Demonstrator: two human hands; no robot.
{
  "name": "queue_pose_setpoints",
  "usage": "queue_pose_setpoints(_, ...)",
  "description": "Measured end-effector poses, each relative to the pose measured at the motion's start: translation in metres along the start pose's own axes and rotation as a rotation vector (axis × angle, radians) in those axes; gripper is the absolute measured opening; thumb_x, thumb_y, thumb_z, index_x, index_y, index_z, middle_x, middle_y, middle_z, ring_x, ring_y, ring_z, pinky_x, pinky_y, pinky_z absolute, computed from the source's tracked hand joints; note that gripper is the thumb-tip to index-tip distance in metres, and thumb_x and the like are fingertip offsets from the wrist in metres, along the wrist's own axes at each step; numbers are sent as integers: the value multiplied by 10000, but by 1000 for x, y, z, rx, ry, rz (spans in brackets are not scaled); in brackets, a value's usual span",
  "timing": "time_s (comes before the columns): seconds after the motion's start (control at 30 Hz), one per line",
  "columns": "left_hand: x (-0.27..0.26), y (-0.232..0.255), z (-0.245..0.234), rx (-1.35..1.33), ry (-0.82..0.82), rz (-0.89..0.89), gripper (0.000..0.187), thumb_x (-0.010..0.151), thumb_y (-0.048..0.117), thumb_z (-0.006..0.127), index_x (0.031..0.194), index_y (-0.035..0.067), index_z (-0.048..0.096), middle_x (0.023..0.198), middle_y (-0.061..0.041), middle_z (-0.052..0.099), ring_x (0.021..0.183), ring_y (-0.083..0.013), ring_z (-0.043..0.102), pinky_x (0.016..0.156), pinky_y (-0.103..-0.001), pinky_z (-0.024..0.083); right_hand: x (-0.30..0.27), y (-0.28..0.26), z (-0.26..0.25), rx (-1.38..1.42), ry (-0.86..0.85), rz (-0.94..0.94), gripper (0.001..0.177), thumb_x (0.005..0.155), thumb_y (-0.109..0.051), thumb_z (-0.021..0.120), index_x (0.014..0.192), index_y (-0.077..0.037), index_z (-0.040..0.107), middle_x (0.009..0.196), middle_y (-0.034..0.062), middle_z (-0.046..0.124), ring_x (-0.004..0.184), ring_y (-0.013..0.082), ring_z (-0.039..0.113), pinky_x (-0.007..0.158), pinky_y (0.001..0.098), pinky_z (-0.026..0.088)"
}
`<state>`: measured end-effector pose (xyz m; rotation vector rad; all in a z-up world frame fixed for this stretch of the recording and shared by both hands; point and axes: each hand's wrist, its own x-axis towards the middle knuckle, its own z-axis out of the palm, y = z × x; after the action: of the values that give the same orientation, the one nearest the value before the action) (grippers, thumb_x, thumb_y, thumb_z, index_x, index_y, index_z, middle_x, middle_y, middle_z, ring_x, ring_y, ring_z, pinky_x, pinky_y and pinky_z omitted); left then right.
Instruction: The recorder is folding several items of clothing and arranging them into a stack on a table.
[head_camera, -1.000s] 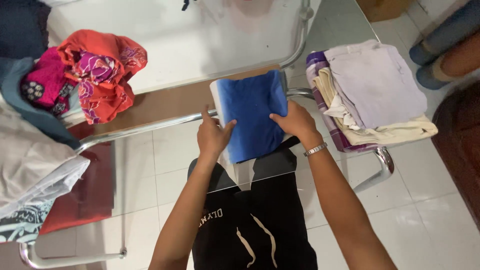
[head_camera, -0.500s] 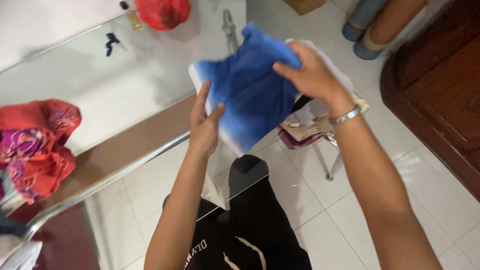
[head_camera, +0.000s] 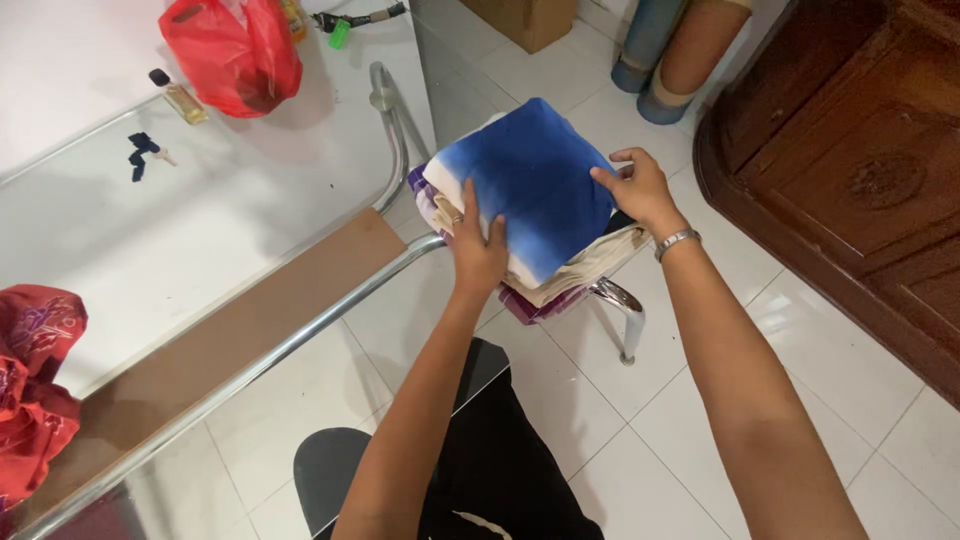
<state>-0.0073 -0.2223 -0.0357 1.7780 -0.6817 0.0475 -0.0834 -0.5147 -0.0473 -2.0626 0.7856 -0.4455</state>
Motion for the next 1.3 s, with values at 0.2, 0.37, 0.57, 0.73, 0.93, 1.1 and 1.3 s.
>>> queue_pose_setpoints(0.2,-3,1,8,61,59,4,528,968,127,628,1472,1,539,1374,-412,507,1292,-522,543,1115,-500,443,-22,-29,-4,-128,122,-183,525,868,-397,851,1176,-11,673,968,178,712,873,290,704,790,395,570)
queue_pose_setpoints(0.37,-14,43,-5,384,169,198,563,921,193,715,1404,-43,545,1494,-508,265,1376,-592,375,1090,-580,405,-68,-97,-13,-375,180,-391,391,920,-275,801,1221,-54,687,1207,213,658,1115,370,634,965,463,496)
queue_pose_setpoints(0.57,-12,40,-2,606,-5,338,540,928,274,680,1405,36,597,1583,-280,362,1482,-465,358,1134,-649,336,-89,-116,32,-406,0,-723,401,925,-274,711,1297,-128,679,1434,187,574,1355,392,480,1122,547,338)
queue_pose_setpoints(0.73,-26,17,-13,628,-112,246,584,977,358,594,1433,-6,568,1561,-213,420,1493,-419,345,1096,-731,275,-100,-101,62,-439,-168,-693,343,1053,-276,536,1353,-180,673,1525,125,544,1446,329,442,1186,593,249)
queue_pose_setpoints(0.93,-37,4,-62,368,-235,377,470,992,300,662,1372,26,620,1542,-240,473,1503,-478,340,1153,-638,309,-101,-106,54,-428,-155,-719,356,1044,-307,518,1323,-170,691,1508,114,553,1431,322,441,1187,570,233)
queue_pose_setpoints(1.1,-79,8,-163,247,-405,103,381,921,194,725,1294,127,682,1489,-242,519,1350,-415,507,1094,-462,426,-131,-152,62,-476,-112,-386,278,933,-285,669,1193,-210,732,1417,32,622,1388,253,500,1184,650,219)
queue_pose_setpoints(1.3,-131,-5,-279,492,-208,-13,324,895,214,744,1209,138,719,1349,-168,645,1261,-386,587,1035,-456,479,-179,-186,158,-366,-81,-653,369,882,-208,711,1249,-180,694,1403,60,634,1319,321,524,1110,697,231)
